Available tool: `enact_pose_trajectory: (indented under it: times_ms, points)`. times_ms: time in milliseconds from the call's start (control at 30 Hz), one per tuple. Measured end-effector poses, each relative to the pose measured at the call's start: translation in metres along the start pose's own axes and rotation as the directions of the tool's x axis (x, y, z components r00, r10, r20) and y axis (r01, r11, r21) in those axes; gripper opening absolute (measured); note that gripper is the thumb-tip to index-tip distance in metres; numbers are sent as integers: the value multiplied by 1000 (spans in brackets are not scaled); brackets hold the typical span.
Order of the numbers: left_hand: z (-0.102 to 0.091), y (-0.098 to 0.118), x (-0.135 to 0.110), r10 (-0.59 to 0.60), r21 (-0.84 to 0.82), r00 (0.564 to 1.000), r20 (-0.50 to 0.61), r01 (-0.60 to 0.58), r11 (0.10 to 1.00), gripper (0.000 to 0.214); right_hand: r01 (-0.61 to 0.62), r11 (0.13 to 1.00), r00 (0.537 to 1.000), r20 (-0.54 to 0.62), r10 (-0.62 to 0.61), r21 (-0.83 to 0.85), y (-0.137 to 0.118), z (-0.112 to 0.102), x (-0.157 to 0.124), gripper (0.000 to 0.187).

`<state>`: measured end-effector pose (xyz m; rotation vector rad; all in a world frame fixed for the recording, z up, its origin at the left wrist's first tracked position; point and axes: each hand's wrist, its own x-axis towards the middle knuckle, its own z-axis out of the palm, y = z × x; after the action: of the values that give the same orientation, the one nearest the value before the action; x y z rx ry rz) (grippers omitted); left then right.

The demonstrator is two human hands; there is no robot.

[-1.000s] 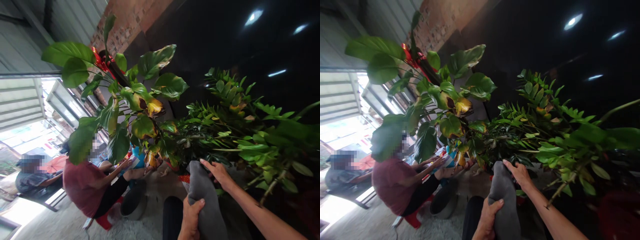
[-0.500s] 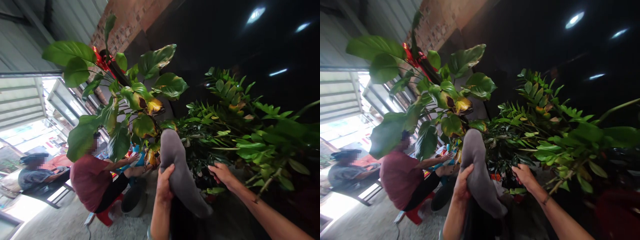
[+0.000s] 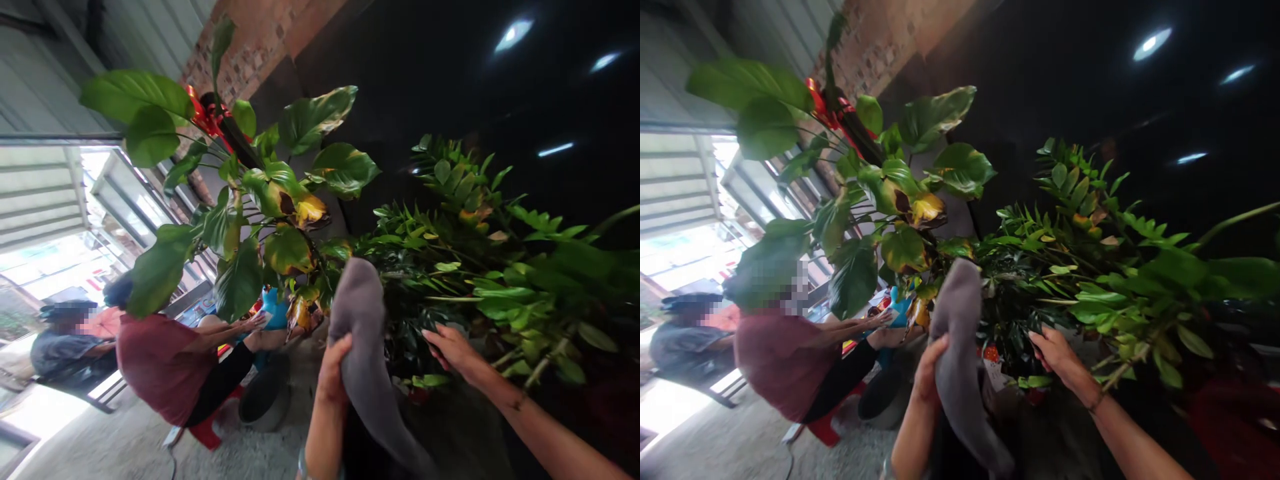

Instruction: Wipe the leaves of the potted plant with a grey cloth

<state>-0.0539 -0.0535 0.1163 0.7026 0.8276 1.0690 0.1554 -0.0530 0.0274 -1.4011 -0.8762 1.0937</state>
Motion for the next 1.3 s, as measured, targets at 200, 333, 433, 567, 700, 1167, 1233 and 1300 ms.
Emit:
enact_pose_trajectory:
  times_ms: [200, 333, 433, 567, 700, 1167, 1233, 1300]
  points:
    - [7, -26, 19, -155, 142, 987, -51, 161, 977, 42, 2, 1000, 1000, 9, -2, -18, 5, 6, 4, 27]
    - [-17, -50, -8, -312, 324, 928, 204, 237, 916, 51, -10, 1000, 1000, 5, 10, -27, 8, 0, 4, 23]
    - [-24, -20, -6, -177, 221, 972, 156, 141, 965, 51, -25, 999, 1000, -1, 25, -27, 7, -4, 1, 24]
    - [-9, 21, 25, -23, -21, 986, -163, 20, 1000, 27, -40, 999, 999, -18, 39, -32, 5, -1, 0, 26]
    - [-7, -11, 27, -185, 65, 944, -272, 210, 976, 16, -54, 998, 998, -30, 53, -35, 5, 2, 1, 26]
    - [5, 28, 23, -70, -2, 974, -216, 72, 997, 22, -64, 997, 998, -28, 63, -42, 7, 1, 2, 23]
    - [5, 1, 26, -190, 78, 967, -169, 206, 975, 26, -52, 997, 998, -30, 50, -50, 8, 2, 4, 23]
    - [-5, -29, 16, -262, 156, 964, -40, 265, 952, 36, -35, 998, 999, -30, 33, -61, 10, 0, 5, 23]
